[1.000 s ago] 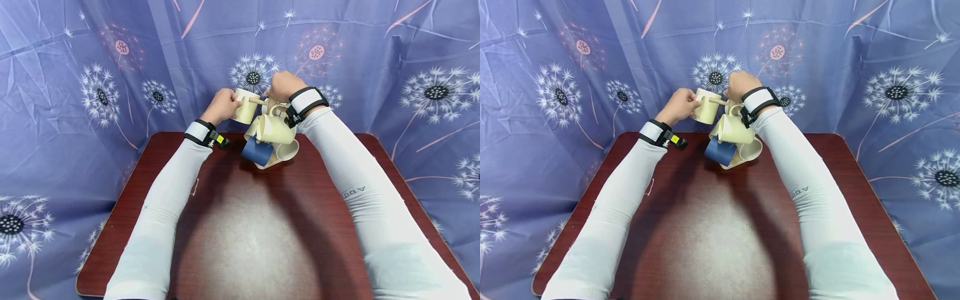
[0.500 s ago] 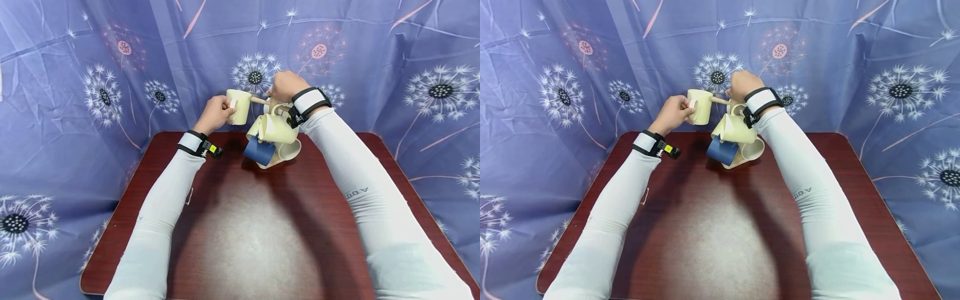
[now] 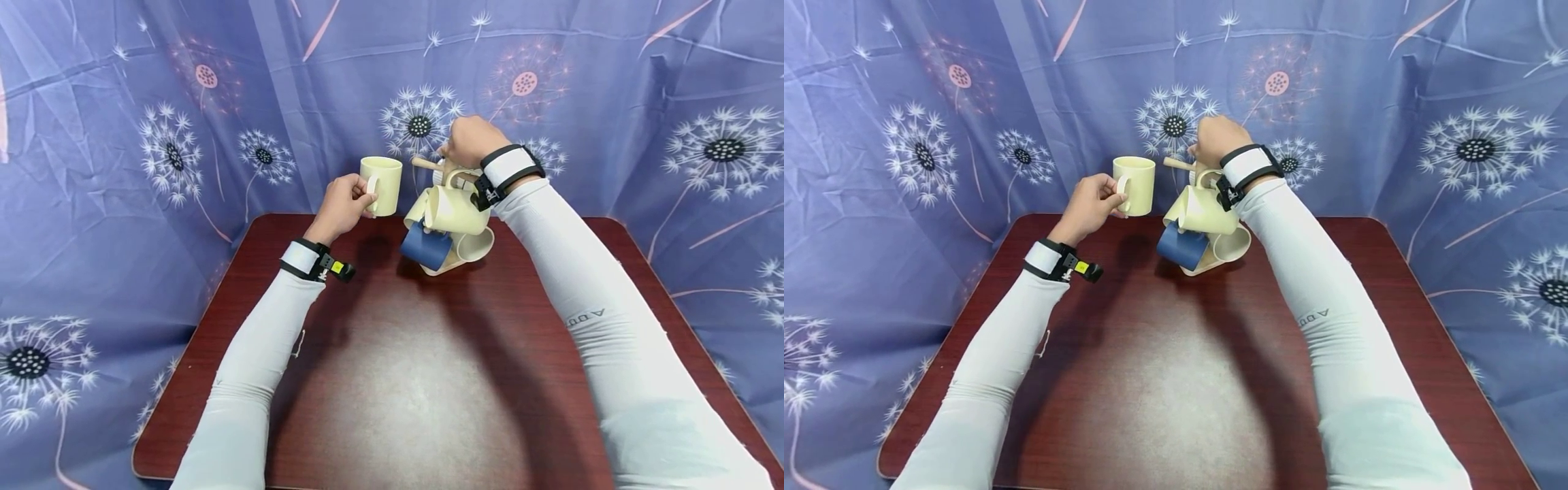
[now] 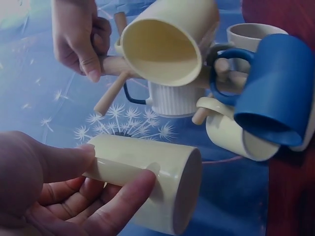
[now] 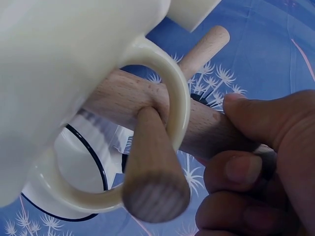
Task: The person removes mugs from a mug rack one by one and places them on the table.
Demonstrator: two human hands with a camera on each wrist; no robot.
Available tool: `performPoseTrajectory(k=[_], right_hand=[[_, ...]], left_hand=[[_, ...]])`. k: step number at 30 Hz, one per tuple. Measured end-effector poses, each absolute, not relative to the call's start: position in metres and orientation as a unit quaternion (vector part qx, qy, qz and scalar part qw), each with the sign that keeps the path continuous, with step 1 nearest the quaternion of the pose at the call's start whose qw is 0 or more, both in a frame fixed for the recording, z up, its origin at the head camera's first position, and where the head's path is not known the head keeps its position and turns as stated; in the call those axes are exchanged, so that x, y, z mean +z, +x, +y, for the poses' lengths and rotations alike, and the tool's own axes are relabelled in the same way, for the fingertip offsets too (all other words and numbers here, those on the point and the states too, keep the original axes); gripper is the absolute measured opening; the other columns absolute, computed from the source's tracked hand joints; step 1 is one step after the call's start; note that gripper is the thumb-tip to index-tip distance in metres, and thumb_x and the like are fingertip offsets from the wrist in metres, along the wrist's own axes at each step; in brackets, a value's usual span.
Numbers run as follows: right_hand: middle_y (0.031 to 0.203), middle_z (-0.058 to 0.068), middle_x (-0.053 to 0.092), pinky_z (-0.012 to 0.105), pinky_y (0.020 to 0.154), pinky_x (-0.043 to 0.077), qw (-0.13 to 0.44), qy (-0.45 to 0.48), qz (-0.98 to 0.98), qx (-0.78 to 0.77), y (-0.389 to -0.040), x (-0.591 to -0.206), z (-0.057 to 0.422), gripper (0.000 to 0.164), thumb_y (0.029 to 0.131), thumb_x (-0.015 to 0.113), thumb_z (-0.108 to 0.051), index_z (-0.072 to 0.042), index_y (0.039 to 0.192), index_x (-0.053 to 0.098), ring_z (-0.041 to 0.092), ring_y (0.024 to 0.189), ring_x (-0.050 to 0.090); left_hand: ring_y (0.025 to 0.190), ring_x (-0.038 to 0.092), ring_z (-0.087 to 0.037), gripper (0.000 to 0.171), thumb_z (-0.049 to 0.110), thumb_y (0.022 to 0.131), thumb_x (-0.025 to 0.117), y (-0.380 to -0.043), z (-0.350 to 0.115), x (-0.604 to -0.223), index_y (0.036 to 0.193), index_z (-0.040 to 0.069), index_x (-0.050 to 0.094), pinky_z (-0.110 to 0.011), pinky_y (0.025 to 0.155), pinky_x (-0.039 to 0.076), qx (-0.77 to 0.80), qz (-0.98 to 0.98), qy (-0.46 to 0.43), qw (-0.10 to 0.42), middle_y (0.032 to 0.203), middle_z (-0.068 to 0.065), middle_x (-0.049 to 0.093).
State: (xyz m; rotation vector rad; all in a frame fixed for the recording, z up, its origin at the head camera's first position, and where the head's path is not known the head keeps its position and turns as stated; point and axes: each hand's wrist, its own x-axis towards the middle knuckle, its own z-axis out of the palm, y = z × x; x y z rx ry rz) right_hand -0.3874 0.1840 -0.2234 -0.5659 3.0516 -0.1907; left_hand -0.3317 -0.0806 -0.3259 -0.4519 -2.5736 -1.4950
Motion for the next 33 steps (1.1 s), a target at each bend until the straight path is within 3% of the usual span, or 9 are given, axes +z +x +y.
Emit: performPoseTrajectory(k=[8,13,21,33], right_hand=[[0.071,0.005,0.055,0.042,0.075,0.051,0.015,-0.174,0.982,-0.071,-0.386,-0.227,0.186,0.038,0.106,0.056,-0.03,-0.011,0.074,0.056,0.025,0.069,0.055],[0.074,0.007,0.061,0.042,0.074,0.051,0.011,-0.173,0.982,-0.082,-0.385,-0.228,0.188,0.037,0.106,0.057,-0.03,-0.009,0.075,0.061,0.025,0.067,0.055],[0.074,0.008,0.061,0.045,0.076,0.053,0.003,-0.175,0.981,-0.081,-0.388,-0.229,0.187,0.039,0.106,0.057,-0.031,-0.01,0.073,0.059,0.028,0.071,0.057],[0.076,0.009,0.063,0.042,0.073,0.052,0.013,-0.177,0.981,-0.077,-0.387,-0.226,0.185,0.036,0.107,0.055,-0.03,-0.006,0.082,0.065,0.023,0.065,0.055]], left_hand=[[0.079,0.076,-0.037,0.012,0.002,0.098,0.068,-0.309,-0.097,-0.339,0.097,-0.006,0.06,-0.028,0.065,0.062,-0.486,-0.856,-0.165,0.07,0.092,-0.023,0.07],[0.078,0.076,-0.04,0.011,0.001,0.098,0.068,-0.297,-0.106,-0.346,0.097,-0.008,0.061,-0.026,0.064,0.062,-0.49,-0.851,-0.172,0.07,0.093,-0.027,0.071],[0.084,0.076,-0.041,0.012,0.001,0.097,0.07,-0.283,-0.119,-0.359,0.097,-0.008,0.062,-0.024,0.065,0.061,-0.488,-0.853,-0.164,0.087,0.098,-0.028,0.073],[0.085,0.076,-0.036,0.011,-0.001,0.096,0.071,-0.26,-0.138,-0.382,0.098,-0.007,0.062,-0.023,0.067,0.062,-0.484,-0.858,-0.147,0.091,0.095,-0.025,0.072]])
